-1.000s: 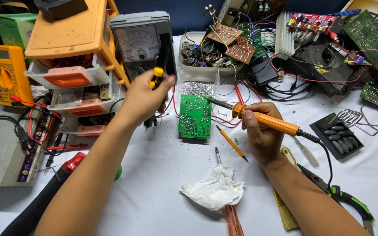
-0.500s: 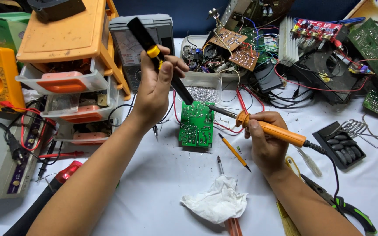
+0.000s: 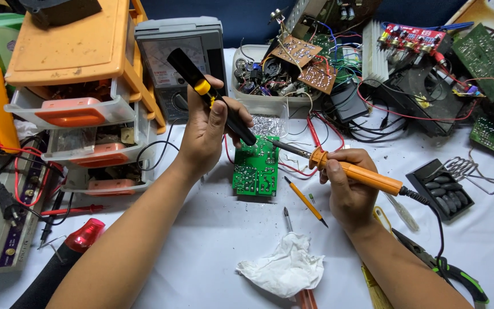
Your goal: Desoldering electronic components from a printed circuit board using a soldering iron and a manual desoldering pump.
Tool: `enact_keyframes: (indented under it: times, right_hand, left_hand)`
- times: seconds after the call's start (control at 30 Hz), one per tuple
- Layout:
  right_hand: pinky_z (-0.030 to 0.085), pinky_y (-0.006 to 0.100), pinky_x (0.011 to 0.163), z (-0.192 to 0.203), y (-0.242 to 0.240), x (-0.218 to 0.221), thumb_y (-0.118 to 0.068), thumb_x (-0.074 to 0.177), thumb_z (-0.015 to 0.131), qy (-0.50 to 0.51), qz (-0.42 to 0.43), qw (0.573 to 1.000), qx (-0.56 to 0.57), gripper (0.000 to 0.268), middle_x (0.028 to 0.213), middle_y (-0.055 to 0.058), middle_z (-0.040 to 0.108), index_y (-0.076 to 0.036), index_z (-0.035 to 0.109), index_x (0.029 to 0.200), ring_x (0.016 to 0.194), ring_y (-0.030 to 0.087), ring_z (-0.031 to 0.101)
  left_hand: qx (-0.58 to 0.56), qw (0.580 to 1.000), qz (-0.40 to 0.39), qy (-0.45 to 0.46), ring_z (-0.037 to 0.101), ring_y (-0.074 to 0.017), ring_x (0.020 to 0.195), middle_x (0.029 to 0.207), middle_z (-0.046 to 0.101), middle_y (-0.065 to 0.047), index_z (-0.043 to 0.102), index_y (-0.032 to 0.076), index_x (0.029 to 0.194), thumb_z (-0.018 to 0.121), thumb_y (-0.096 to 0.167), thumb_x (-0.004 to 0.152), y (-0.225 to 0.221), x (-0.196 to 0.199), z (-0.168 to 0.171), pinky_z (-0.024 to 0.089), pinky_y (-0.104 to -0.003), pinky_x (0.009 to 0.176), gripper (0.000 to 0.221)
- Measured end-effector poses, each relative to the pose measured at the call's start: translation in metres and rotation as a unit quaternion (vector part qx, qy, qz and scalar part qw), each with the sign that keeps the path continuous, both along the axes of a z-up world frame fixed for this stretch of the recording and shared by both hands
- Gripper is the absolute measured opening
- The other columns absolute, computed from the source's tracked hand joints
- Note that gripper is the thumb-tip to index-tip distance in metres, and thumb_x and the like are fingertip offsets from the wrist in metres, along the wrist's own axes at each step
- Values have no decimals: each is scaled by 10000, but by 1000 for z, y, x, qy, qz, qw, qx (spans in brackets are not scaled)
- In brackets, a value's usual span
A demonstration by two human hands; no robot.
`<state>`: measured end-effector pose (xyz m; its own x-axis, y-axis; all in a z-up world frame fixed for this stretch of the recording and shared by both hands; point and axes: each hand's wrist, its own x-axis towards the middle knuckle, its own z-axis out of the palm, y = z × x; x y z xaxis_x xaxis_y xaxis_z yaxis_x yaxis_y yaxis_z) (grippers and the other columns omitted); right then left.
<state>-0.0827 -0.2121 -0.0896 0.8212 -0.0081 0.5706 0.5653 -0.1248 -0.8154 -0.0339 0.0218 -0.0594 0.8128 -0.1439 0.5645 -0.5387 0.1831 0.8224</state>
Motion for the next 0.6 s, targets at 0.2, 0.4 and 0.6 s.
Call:
enact_keyframes:
  times: [0.2, 0.4, 0.6]
  right_hand:
    - [475, 223, 514, -1, 0, 1, -168, 885, 448, 4, -3, 1000, 0, 171, 633, 102, 540, -4, 497, 883, 513, 126, 522]
    - [480, 232, 525, 2, 0, -1, -164, 886, 450, 8, -3, 1000, -2, 167, 637, 110, 536, -3, 497, 887, 521, 135, 522]
    - [485, 230, 531, -2, -1, 1, -176, 886, 452, 12, -3, 1000, -1, 172, 645, 108, 541, -11, 500, 888, 530, 132, 527]
  left_hand:
    - [-34, 999, -13, 21, 611, -192, 704, 766, 584, -137, 246, 114, 1119, 254, 326, 960, 1, 3, 0, 524, -218, 455, 265]
    - [-49, 998, -5, 37, 623, -186, 720, 760, 580, -129, 263, 104, 1104, 228, 327, 957, 9, 8, 2, 535, -215, 463, 269]
    - [-58, 998, -3, 27, 628, -205, 734, 762, 576, -147, 264, 91, 1093, 223, 313, 959, 12, 7, 6, 545, -234, 477, 263]
